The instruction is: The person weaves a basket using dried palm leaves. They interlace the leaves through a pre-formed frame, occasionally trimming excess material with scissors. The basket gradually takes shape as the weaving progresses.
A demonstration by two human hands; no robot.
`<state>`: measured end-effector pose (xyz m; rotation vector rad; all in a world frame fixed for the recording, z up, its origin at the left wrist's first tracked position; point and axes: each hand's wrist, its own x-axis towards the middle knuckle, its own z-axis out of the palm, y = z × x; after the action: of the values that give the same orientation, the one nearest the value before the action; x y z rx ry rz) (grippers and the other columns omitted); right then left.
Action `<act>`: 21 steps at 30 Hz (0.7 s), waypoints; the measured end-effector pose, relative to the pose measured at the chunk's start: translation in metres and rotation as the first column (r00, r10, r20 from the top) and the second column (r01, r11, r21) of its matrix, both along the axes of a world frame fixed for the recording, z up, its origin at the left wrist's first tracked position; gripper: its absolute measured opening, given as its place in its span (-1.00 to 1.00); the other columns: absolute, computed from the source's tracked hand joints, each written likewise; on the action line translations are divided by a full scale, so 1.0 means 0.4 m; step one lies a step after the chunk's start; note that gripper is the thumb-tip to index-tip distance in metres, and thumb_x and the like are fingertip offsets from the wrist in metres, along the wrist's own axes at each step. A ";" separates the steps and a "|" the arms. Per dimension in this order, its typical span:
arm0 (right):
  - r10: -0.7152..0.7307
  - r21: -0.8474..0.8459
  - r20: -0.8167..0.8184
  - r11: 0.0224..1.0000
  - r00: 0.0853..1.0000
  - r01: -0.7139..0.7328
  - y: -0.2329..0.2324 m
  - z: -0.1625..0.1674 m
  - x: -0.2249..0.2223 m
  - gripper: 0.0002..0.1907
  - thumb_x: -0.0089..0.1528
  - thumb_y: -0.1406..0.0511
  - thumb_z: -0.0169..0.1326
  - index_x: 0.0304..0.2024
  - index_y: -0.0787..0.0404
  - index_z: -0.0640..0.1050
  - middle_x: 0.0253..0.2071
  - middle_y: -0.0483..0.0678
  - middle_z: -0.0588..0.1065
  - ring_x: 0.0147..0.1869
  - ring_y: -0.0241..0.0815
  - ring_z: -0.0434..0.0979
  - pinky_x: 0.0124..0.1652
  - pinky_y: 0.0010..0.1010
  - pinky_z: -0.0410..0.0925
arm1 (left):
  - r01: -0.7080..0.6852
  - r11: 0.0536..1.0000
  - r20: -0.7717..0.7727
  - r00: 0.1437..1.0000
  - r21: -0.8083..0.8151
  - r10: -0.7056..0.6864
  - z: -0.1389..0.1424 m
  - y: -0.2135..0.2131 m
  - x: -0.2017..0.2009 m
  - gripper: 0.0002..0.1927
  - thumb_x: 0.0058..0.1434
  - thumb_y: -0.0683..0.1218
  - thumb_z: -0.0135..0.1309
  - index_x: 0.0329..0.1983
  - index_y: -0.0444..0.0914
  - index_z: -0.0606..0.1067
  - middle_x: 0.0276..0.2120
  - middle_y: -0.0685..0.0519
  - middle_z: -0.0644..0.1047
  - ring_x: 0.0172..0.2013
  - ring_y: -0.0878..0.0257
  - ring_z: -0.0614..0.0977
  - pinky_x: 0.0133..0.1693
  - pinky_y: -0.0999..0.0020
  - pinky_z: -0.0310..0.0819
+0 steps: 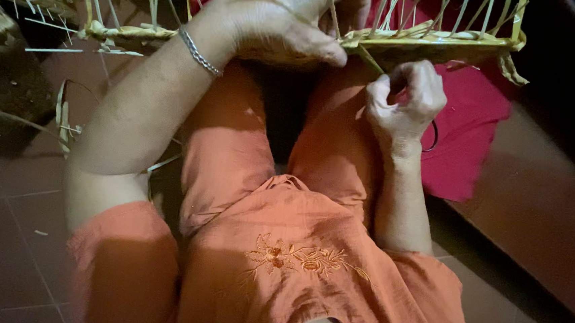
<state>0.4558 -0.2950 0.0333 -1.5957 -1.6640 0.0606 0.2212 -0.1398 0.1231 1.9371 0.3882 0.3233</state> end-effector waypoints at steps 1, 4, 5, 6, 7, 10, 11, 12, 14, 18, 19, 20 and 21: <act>0.002 0.004 0.011 1.000 1.000 -0.002 -0.001 -0.005 0.008 -0.79 0.12 0.47 0.19 -0.38 0.23 0.38 -0.41 0.02 0.37 -0.35 0.04 0.39 -0.27 -0.17 0.29 | -0.040 0.987 -0.031 0.998 0.154 0.046 -0.011 0.000 0.006 -0.60 0.27 -0.02 0.31 -0.01 -0.34 0.44 -0.28 0.04 0.53 -0.30 0.29 0.57 -0.29 0.34 0.47; 0.011 -0.005 0.016 1.000 1.000 -0.011 -0.004 -0.017 0.027 -0.80 0.14 0.47 0.18 -0.37 0.26 0.38 -0.41 0.02 0.38 -0.35 0.02 0.41 -0.28 -0.20 0.30 | -0.109 0.994 -0.067 0.992 0.017 0.110 -0.041 -0.005 0.013 -0.77 0.33 -0.07 0.23 -0.06 -0.26 0.49 -0.32 0.08 0.56 -0.30 0.35 0.60 -0.27 0.37 0.51; 0.015 -0.017 -0.002 1.000 1.000 -0.015 -0.006 -0.019 0.032 -0.82 0.16 0.47 0.17 -0.36 0.26 0.39 -0.40 0.02 0.40 -0.35 0.00 0.43 -0.29 -0.23 0.31 | -0.113 0.992 -0.031 0.993 0.064 0.115 -0.048 -0.005 0.012 -0.80 0.34 -0.08 0.24 -0.07 -0.25 0.51 -0.31 0.08 0.57 -0.29 0.34 0.60 -0.27 0.37 0.51; 0.018 -0.027 -0.020 0.999 1.000 -0.019 -0.006 -0.019 0.036 -0.84 0.18 0.47 0.16 -0.35 0.27 0.40 -0.40 0.01 0.42 -0.35 -0.03 0.44 -0.30 -0.25 0.32 | -0.119 0.987 0.006 0.993 0.110 0.119 -0.053 -0.003 0.012 -0.83 0.35 -0.10 0.25 -0.08 -0.23 0.54 -0.30 0.08 0.57 -0.29 0.33 0.61 -0.26 0.37 0.52; 0.043 -0.054 -0.151 0.997 0.988 -0.051 -0.007 -0.015 0.042 -0.87 0.23 0.47 0.14 -0.33 0.28 0.42 -0.35 0.00 0.47 -0.34 -0.06 0.47 -0.29 -0.30 0.35 | -0.125 0.980 0.042 0.992 0.153 0.120 -0.057 -0.004 0.011 -0.87 0.37 -0.12 0.25 -0.09 -0.22 0.56 -0.29 0.08 0.58 -0.28 0.32 0.61 -0.25 0.37 0.52; 0.087 -0.078 -0.670 0.979 0.738 -0.186 -0.004 0.021 0.068 -0.94 0.30 0.45 0.09 -0.29 0.30 0.48 -0.26 0.01 0.58 -0.32 -0.13 0.53 -0.28 -0.39 0.42 | -0.105 0.921 0.143 0.988 0.376 0.054 -0.060 0.002 0.023 -0.88 0.37 -0.13 0.29 -0.16 -0.24 0.57 -0.31 -0.01 0.55 -0.27 0.22 0.59 -0.25 0.30 0.47; 0.080 -0.050 -0.868 0.968 0.490 -0.247 0.002 0.040 0.080 -0.95 0.27 0.43 0.07 -0.31 0.32 0.50 -0.27 0.04 0.58 -0.33 -0.15 0.53 -0.29 -0.41 0.43 | -0.119 0.914 0.109 0.991 0.388 0.083 -0.060 0.003 0.027 -0.87 0.37 -0.12 0.29 -0.15 -0.25 0.57 -0.31 -0.02 0.55 -0.28 0.22 0.57 -0.25 0.29 0.46; 0.054 -0.006 -0.979 0.955 0.194 -0.296 0.006 0.061 0.088 -0.93 0.24 0.42 0.04 -0.32 0.33 0.52 -0.28 0.07 0.59 -0.34 -0.16 0.53 -0.30 -0.43 0.43 | -0.132 0.907 0.075 0.991 0.399 0.111 -0.059 0.001 0.028 -0.86 0.37 -0.11 0.29 -0.14 -0.25 0.58 -0.31 -0.03 0.54 -0.28 0.21 0.56 -0.25 0.28 0.45; 0.056 0.042 -0.998 0.957 0.040 -0.287 0.014 0.100 0.089 -0.94 0.31 0.43 0.09 -0.24 0.36 0.53 -0.22 0.12 0.59 -0.31 -0.13 0.57 -0.27 -0.38 0.48 | -0.137 0.940 0.050 0.991 0.311 0.128 -0.054 -0.004 0.032 -0.85 0.35 -0.14 0.22 -0.05 -0.25 0.58 -0.27 0.01 0.56 -0.25 0.26 0.57 -0.20 0.32 0.48; 0.099 0.072 -0.993 0.945 0.067 -0.319 0.039 0.163 0.042 -0.91 0.45 0.47 0.13 -0.10 0.46 0.53 -0.15 0.18 0.57 -0.29 -0.14 0.58 -0.22 -0.36 0.51 | -0.136 0.959 0.047 0.987 -0.250 0.152 -0.028 -0.007 0.029 -0.72 0.32 -0.18 0.08 0.09 -0.23 0.55 -0.16 0.15 0.60 -0.16 0.43 0.60 -0.07 0.47 0.55; 0.114 0.071 -0.987 0.942 0.113 -0.329 0.046 0.176 0.027 -0.91 0.47 0.47 0.13 -0.07 0.47 0.53 -0.12 0.19 0.58 -0.29 -0.15 0.58 -0.22 -0.36 0.51 | -0.138 0.898 0.035 0.985 -0.419 0.168 -0.019 -0.008 0.030 -0.73 0.33 -0.17 0.07 0.09 -0.22 0.54 -0.16 0.18 0.61 -0.15 0.46 0.60 -0.05 0.49 0.55; 0.131 0.065 -0.975 0.940 0.179 -0.335 0.055 0.186 0.009 -0.91 0.47 0.47 0.13 -0.05 0.46 0.53 -0.07 0.21 0.59 -0.30 -0.16 0.59 -0.24 -0.37 0.52 | -0.126 0.876 0.049 0.985 -0.465 0.167 -0.010 -0.004 0.029 -0.74 0.35 -0.17 0.07 0.09 -0.23 0.55 -0.15 0.18 0.60 -0.13 0.44 0.59 -0.01 0.49 0.54; 0.148 0.058 -0.958 0.938 0.245 -0.341 0.065 0.196 -0.007 -0.91 0.46 0.46 0.13 -0.03 0.44 0.54 -0.03 0.24 0.61 -0.31 -0.17 0.59 -0.27 -0.37 0.52 | -0.112 0.853 0.063 0.984 -0.509 0.167 0.000 0.002 0.025 -0.75 0.36 -0.17 0.07 0.09 -0.25 0.56 -0.14 0.17 0.60 -0.12 0.43 0.59 0.02 0.49 0.54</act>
<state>0.4529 -0.2692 0.1117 -0.9344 -0.8456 1.1589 0.2310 -0.1391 0.1230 1.3730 0.4918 0.3740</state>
